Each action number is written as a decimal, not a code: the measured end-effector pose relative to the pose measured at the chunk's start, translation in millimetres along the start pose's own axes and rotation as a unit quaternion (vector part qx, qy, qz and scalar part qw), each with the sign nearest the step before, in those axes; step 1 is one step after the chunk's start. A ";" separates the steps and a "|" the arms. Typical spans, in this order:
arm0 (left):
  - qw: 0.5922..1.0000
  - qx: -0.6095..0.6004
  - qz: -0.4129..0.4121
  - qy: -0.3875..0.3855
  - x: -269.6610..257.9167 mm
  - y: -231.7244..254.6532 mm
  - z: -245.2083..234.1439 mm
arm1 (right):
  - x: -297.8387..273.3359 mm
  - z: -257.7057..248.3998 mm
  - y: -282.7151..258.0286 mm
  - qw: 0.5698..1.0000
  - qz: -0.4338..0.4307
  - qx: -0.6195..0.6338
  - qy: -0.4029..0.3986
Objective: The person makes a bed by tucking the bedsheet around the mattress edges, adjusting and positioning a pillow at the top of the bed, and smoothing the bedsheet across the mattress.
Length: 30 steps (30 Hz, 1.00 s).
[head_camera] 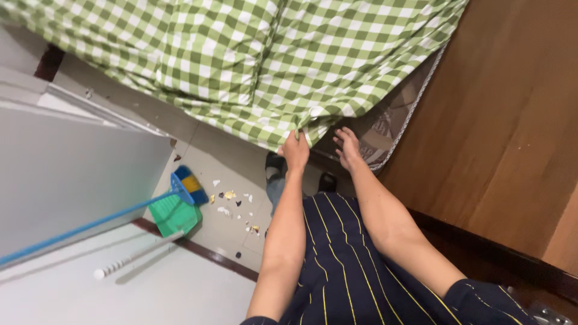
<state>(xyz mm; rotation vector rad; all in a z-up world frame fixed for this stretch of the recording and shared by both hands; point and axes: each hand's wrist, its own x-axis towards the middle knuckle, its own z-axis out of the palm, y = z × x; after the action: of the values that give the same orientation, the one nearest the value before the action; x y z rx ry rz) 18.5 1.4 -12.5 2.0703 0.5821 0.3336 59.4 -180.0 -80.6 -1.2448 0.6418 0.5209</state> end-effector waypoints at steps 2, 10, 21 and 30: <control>0.996 0.027 -0.058 -0.067 5.5 -1.6 -3.8 | 3.5 4.5 -3.7 1.000 0.005 0.001 0.005; 0.983 0.108 -0.046 -0.138 83.4 -19.8 -23.0 | 24.4 66.4 -29.3 0.996 0.050 0.076 0.004; 0.958 0.132 -0.043 -0.250 189.2 -43.2 -40.6 | 53.1 134.5 -45.7 0.996 -0.030 0.045 0.065; 0.930 0.163 0.002 -0.331 214.0 -60.2 -11.4 | 15.4 115.4 -21.5 0.974 -0.063 -0.129 0.177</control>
<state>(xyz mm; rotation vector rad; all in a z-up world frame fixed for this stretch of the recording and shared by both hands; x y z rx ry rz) 179.0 149.5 -55.6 2.3178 0.2227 -0.4873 103.5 -73.2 -54.6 -1.6334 0.8058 0.2823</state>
